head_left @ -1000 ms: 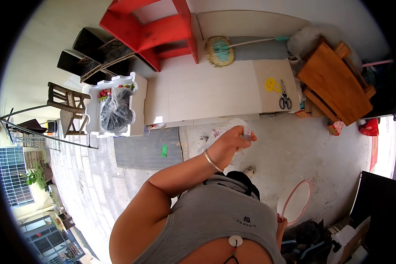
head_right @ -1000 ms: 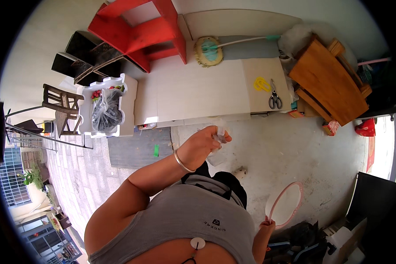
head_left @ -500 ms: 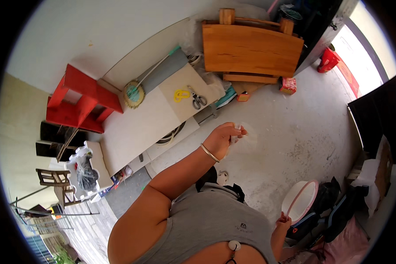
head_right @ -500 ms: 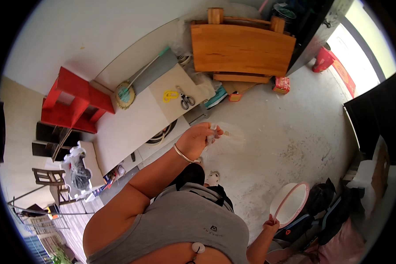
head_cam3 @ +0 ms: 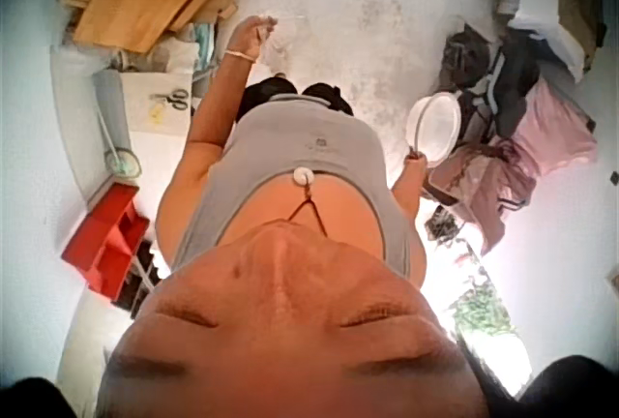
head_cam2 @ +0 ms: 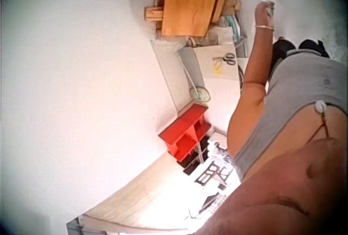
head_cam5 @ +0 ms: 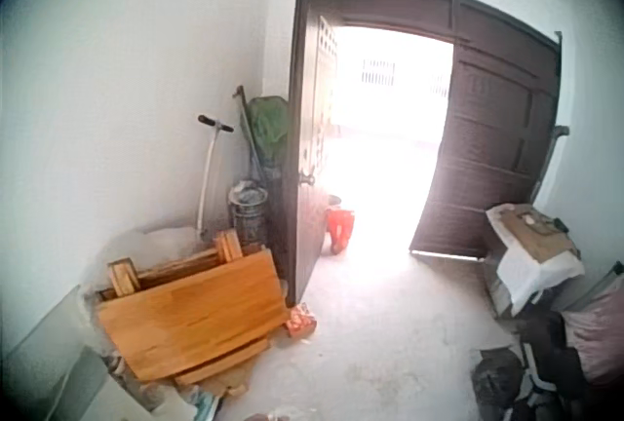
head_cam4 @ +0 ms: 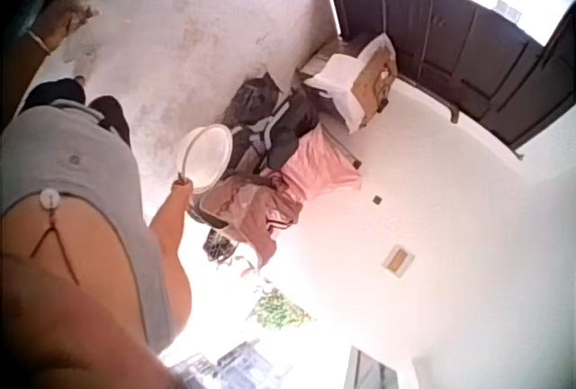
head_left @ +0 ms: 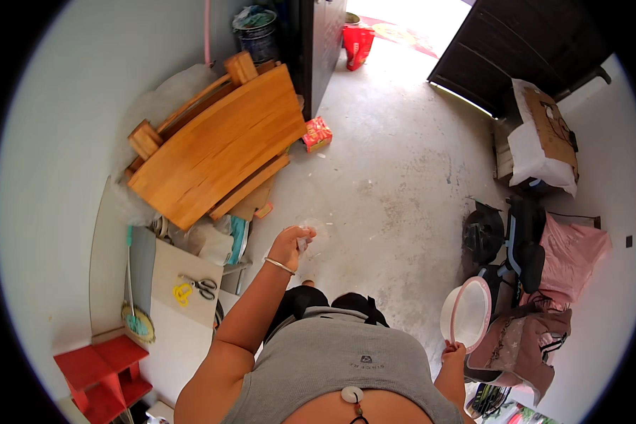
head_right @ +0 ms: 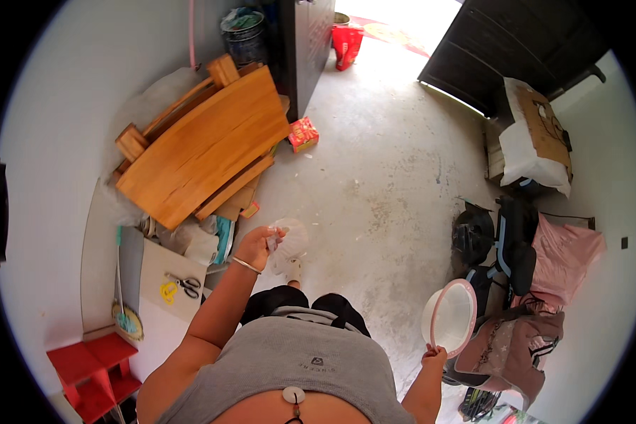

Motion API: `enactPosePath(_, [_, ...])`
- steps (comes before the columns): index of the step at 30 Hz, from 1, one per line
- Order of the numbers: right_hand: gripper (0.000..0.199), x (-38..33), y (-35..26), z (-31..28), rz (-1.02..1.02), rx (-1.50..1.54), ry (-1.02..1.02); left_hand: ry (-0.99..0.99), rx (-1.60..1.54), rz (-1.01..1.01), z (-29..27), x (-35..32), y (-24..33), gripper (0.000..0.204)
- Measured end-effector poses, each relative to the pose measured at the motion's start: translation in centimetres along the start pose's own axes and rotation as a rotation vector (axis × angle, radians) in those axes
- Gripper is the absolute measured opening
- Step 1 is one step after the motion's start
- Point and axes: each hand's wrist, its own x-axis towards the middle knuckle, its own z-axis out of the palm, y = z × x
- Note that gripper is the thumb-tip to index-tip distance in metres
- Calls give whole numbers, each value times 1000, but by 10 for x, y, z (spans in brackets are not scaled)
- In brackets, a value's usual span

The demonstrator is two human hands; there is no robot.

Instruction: The person mops a tiled floor with a mop and bucket, then pours rice from a red bag into a pink colander. They rinse the rice by hand, shake the colander to drain water, and later sweep the floor with a broom and dustpan.

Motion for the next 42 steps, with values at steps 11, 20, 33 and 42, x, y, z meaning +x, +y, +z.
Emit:
enactPosePath(11, [10,21,42,5,27,64,213,379,-13,-405,21,251,25,20])
enactPosePath(20, [14,167,-108,267,10,244,-9,459,-143,-223,115,423,98,23])
enactPosePath(33, [27,41,-302,690,24,76,-131,502,-273,-286,215,708,167,28])
enactPosePath(42, [30,108,-345,714,12,-129,81,633,-332,-252,273,867,203,21])
